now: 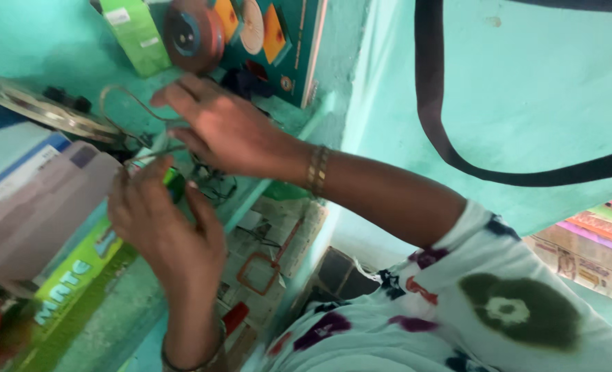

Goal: The person organizes items on a green shelf by picking up and placing various objects. They handle a red comb, a green container, a clear plastic box, a purple case, a grey case, and a small green box, arranging them neatly on the shelf.

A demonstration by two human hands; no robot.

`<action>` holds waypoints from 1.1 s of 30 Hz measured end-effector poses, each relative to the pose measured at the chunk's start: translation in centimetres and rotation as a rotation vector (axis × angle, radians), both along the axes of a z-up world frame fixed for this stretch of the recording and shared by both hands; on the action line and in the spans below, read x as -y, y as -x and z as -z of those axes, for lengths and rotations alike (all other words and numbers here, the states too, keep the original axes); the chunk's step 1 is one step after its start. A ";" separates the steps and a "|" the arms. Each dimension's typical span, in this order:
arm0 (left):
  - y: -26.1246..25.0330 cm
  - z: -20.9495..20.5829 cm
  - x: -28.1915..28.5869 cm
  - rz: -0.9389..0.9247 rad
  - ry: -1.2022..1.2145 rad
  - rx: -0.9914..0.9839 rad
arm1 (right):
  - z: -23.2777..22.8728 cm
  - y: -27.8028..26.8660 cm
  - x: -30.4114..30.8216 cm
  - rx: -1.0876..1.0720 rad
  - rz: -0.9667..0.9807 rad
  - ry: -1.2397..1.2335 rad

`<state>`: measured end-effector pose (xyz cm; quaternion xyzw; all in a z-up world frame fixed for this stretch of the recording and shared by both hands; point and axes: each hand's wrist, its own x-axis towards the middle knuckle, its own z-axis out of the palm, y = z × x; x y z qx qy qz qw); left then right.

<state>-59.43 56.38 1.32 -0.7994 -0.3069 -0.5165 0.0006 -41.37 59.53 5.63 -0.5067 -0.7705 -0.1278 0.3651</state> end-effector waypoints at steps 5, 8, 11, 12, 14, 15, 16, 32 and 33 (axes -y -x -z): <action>-0.8 -0.3 0.0 -0.102 0.068 -0.071 | 1.0 -2.8 -9.4 -0.035 0.044 -0.138; -0.9 -0.3 0.0 -0.119 0.080 -0.086 | 1.6 -3.4 -15.1 -0.090 0.201 0.049; -1.2 -0.3 0.0 -0.128 0.077 -0.083 | 1.8 -3.1 -19.6 -0.212 0.291 0.027; -1.2 -0.3 0.0 -0.132 0.076 -0.083 | 1.8 -3.0 -20.7 -0.228 0.320 0.014; -1.2 -0.2 0.0 -0.134 0.071 -0.097 | 1.3 -2.7 -22.4 -0.260 0.376 -0.012; -1.2 -0.2 0.0 -0.136 0.068 -0.102 | 0.9 -2.5 -23.0 -0.305 0.395 0.065; -1.1 -0.2 -0.1 -0.137 0.066 -0.109 | 0.6 -2.3 -23.5 -0.350 0.416 0.144; -1.1 -0.5 -0.1 -0.123 0.080 -0.141 | -1.2 -3.1 -14.5 -0.148 0.190 -0.066; -1.1 -0.4 0.0 -0.119 0.073 -0.142 | -1.9 -3.2 -12.1 -0.122 0.144 -0.107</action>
